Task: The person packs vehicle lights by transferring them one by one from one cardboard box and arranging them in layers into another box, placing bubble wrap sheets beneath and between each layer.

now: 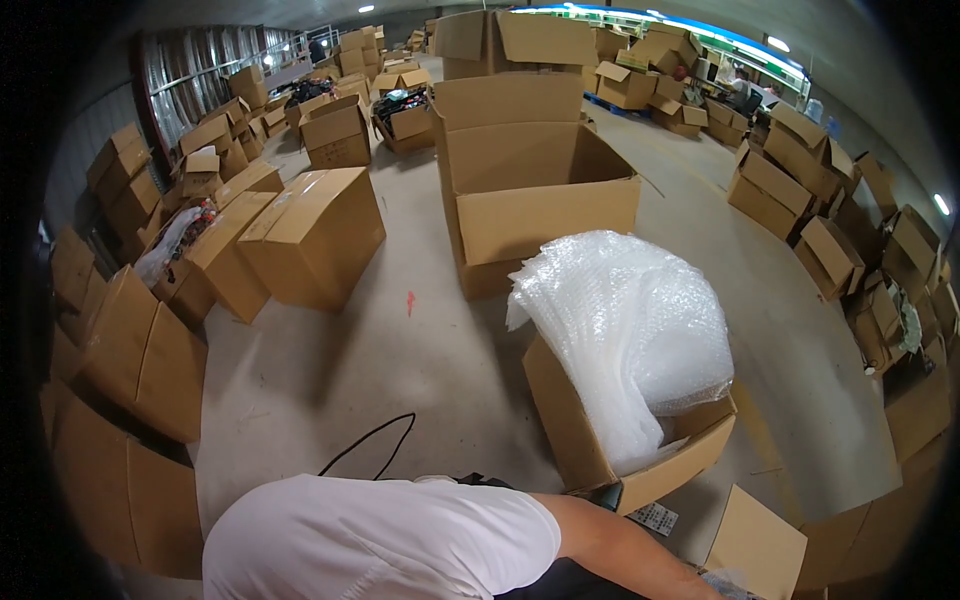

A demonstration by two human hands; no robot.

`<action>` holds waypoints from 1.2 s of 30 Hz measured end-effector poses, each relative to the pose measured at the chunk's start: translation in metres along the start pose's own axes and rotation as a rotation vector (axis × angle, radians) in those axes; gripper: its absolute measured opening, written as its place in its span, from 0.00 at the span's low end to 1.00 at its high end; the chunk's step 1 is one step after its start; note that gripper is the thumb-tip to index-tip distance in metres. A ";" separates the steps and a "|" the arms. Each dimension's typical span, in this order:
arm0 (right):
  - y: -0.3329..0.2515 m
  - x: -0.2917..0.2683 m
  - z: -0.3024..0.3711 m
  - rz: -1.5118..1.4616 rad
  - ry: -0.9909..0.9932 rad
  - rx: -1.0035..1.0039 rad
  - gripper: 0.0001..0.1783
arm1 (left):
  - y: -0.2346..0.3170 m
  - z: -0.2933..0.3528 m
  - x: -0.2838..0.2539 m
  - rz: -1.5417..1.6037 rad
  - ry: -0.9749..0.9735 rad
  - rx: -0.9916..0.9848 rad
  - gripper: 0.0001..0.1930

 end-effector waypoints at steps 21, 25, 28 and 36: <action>-0.065 0.013 0.004 0.274 -0.228 -0.295 0.48 | 0.001 0.009 -0.004 0.069 -0.086 -0.059 0.14; -0.064 0.008 0.004 0.323 -0.179 -0.349 0.42 | 0.023 0.014 -0.013 0.092 -0.104 -0.055 0.15; -0.059 0.008 0.003 0.382 -0.155 -0.339 0.38 | 0.033 0.014 -0.015 0.101 -0.115 -0.063 0.15; -0.006 -0.013 0.006 0.127 0.015 0.086 0.28 | 0.024 0.003 -0.006 0.138 -0.159 -0.089 0.17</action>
Point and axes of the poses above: each hand's wrist, its own z-axis away from the middle knuckle, its own x-axis out of the palm, y = z × x, the point moved 9 cm from there along -z, towards the middle knuckle, and after that the axes turned 4 degrees about x, right-handed, at the moved point
